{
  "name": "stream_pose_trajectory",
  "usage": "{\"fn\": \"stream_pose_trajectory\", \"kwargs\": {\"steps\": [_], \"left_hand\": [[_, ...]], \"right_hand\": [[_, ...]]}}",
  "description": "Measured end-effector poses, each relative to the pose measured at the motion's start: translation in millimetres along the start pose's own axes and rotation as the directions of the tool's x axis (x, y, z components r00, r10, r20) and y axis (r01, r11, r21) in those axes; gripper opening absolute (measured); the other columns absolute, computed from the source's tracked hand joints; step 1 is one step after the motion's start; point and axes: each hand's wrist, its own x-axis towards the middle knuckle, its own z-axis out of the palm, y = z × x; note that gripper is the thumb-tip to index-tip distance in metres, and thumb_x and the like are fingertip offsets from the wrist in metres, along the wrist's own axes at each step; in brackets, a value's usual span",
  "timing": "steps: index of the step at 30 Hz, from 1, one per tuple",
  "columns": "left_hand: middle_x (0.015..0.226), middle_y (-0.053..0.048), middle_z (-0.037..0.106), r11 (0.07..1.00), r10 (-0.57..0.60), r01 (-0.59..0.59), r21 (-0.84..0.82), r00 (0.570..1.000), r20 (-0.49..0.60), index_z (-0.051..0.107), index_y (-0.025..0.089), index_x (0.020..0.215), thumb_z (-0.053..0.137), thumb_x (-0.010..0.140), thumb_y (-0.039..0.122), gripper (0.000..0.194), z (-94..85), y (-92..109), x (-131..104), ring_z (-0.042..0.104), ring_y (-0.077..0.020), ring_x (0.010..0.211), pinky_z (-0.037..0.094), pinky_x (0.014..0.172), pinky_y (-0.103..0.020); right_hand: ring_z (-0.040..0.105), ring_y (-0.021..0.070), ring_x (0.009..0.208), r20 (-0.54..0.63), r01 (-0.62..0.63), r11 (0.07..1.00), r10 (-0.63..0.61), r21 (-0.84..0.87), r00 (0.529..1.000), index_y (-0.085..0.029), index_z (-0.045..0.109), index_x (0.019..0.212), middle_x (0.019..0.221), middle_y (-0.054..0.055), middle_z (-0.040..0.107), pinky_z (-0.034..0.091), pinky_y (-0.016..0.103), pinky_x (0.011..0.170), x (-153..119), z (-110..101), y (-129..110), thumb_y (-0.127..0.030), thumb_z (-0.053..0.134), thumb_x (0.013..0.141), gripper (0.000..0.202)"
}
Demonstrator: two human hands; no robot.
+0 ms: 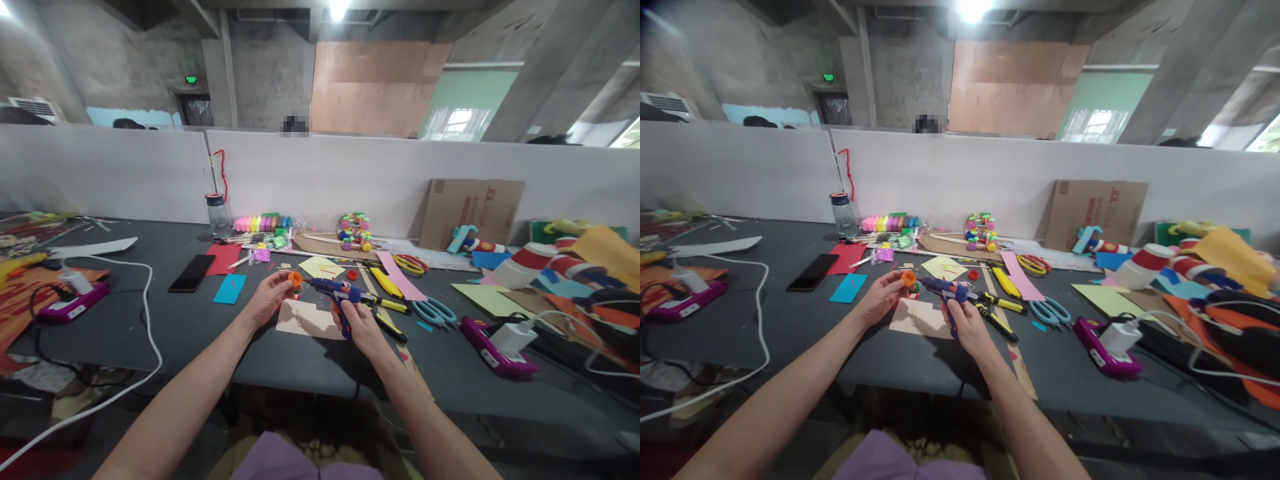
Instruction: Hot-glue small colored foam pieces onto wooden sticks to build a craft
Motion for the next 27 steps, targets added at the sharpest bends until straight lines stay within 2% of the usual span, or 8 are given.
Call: {"fn": "stream_pose_trajectory", "kwargs": {"steps": [13, 27], "left_hand": [[0.09, -0.007, 0.069, 0.999, -0.034, 0.034, -0.003, 0.999, 0.014, 0.066, 0.013, 0.096, 0.079, 0.065, 0.028, 0.037, -1.9, -1.3, 0.1, 0.066, -0.0157, 0.073, 0.05, 0.074, -0.031], [0.09, -0.008, 0.07, 0.999, -0.044, 0.043, 0.01, 0.999, 0.03, 0.066, 0.014, 0.097, 0.078, 0.067, 0.028, 0.035, -3.3, -1.9, 0.6, 0.066, -0.0158, 0.074, 0.048, 0.071, -0.028]], "right_hand": [[0.043, 0.0133, 0.05, -0.014, 0.025, 0.999, -0.025, -0.038, 1.0, -0.019, 0.052, 0.07, 0.056, -0.001, 0.048, 0.034, 0.027, 0.049, -0.1, -0.2, -2.5, -0.061, 0.042, 0.082, 0.044], [0.044, 0.0132, 0.05, -0.02, 0.021, 0.999, -0.021, -0.028, 1.0, -0.019, 0.053, 0.073, 0.056, -0.001, 0.049, 0.035, 0.027, 0.048, 0.3, -0.3, -1.0, -0.059, 0.043, 0.082, 0.042]]}}
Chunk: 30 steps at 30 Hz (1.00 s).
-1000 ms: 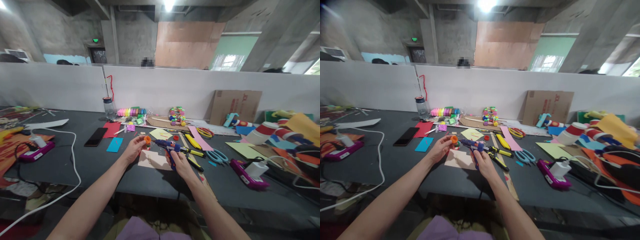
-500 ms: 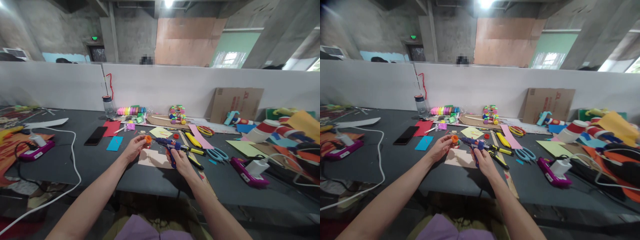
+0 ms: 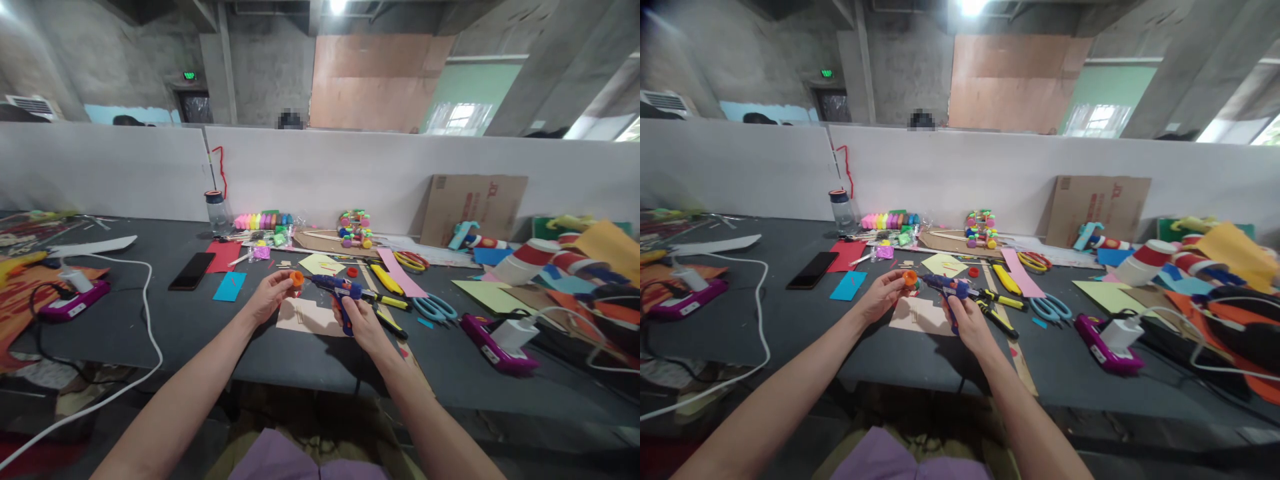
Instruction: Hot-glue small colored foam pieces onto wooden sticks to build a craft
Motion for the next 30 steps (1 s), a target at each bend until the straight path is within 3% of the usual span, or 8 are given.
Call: {"fn": "stream_pose_trajectory", "kwargs": {"steps": [30], "left_hand": [[0.089, -0.009, 0.07, 0.998, -0.03, 0.029, 0.057, 0.999, 0.023, 0.066, 0.012, 0.097, 0.075, 0.07, 0.031, 0.035, -1.1, -3.2, -0.1, 0.066, -0.0165, 0.074, 0.045, 0.068, -0.027]], "right_hand": [[0.043, 0.0122, 0.05, 0.008, -0.002, 0.999, 0.001, 0.053, 1.0, -0.019, 0.052, 0.069, 0.057, -0.001, 0.048, 0.033, 0.026, 0.049, 1.2, -0.9, 4.3, -0.061, 0.045, 0.081, 0.044]]}}
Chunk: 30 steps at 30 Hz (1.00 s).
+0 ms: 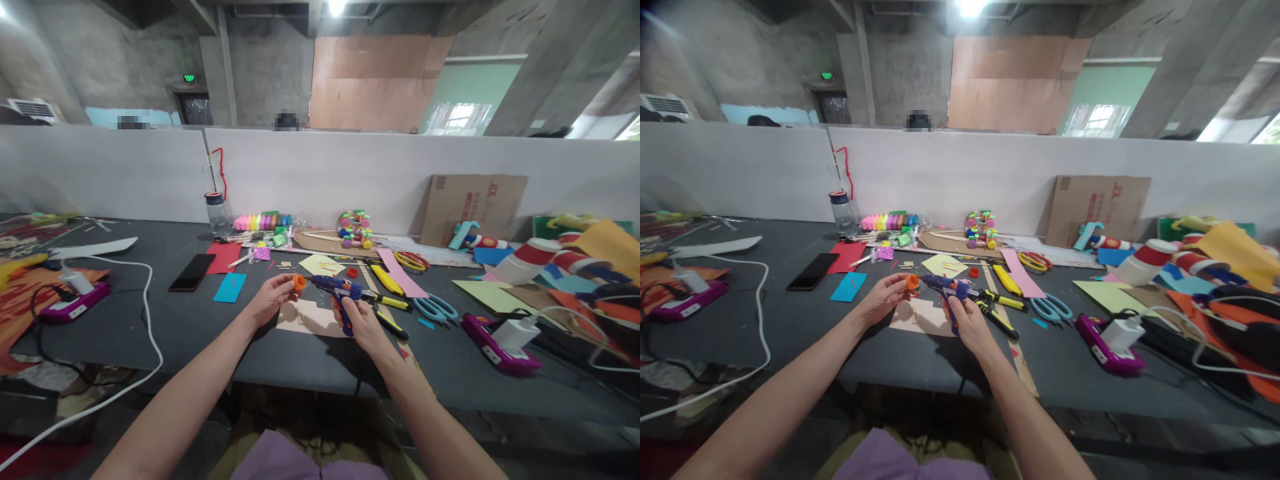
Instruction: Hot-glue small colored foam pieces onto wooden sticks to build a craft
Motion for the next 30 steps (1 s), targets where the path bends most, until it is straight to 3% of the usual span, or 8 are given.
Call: {"fn": "stream_pose_trajectory", "kwargs": {"steps": [30], "left_hand": [[0.093, -0.01, 0.069, 0.999, -0.013, 0.012, 0.041, 1.0, 0.014, 0.068, 0.014, 0.096, 0.076, 0.068, 0.033, 0.034, 0.3, -1.9, 0.2, 0.063, -0.0156, 0.074, 0.045, 0.069, -0.028]], "right_hand": [[0.042, 0.0126, 0.051, 0.029, 0.0, 1.0, 0.001, -0.012, 1.0, -0.019, 0.05, 0.07, 0.056, -0.001, 0.047, 0.033, 0.027, 0.05, 0.5, -0.2, 0.4, -0.058, 0.042, 0.083, 0.042]]}}
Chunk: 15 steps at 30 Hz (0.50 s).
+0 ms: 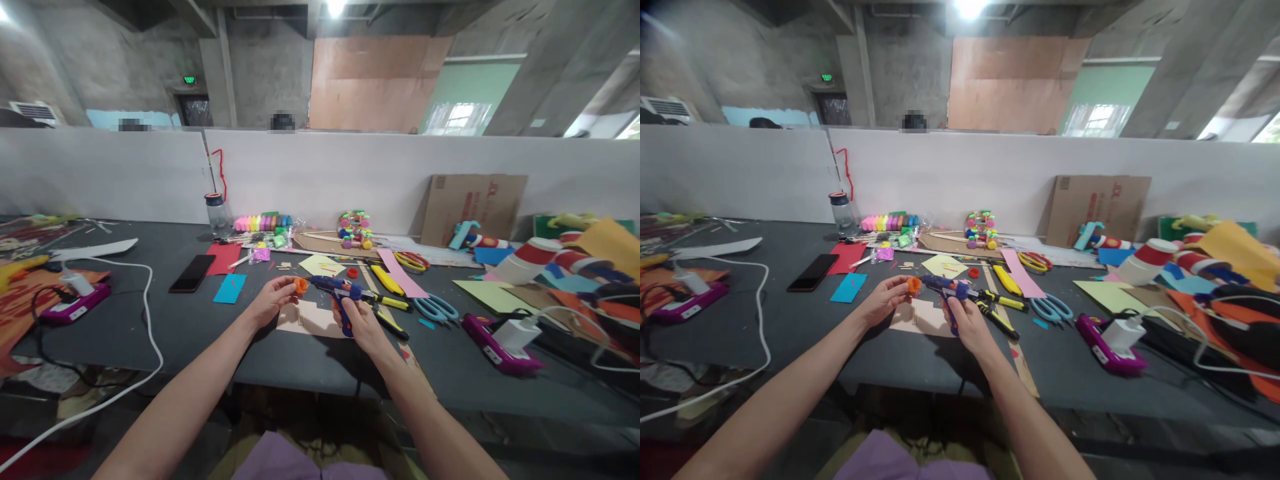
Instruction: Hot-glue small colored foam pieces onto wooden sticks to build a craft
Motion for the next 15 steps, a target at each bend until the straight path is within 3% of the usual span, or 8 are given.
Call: {"fn": "stream_pose_trajectory", "kwargs": {"steps": [15], "left_hand": [[0.093, -0.011, 0.069, 1.0, 0.006, -0.006, -0.016, 1.0, 0.003, 0.068, 0.013, 0.097, 0.076, 0.068, 0.032, 0.035, -1.6, -0.6, 0.5, 0.065, -0.0163, 0.075, 0.046, 0.069, -0.028]], "right_hand": [[0.041, 0.0122, 0.051, -0.003, -0.004, 1.0, 0.004, 0.008, 1.0, -0.018, 0.051, 0.074, 0.057, -0.001, 0.046, 0.033, 0.027, 0.049, 0.3, -0.1, 0.3, -0.062, 0.043, 0.082, 0.045]]}}
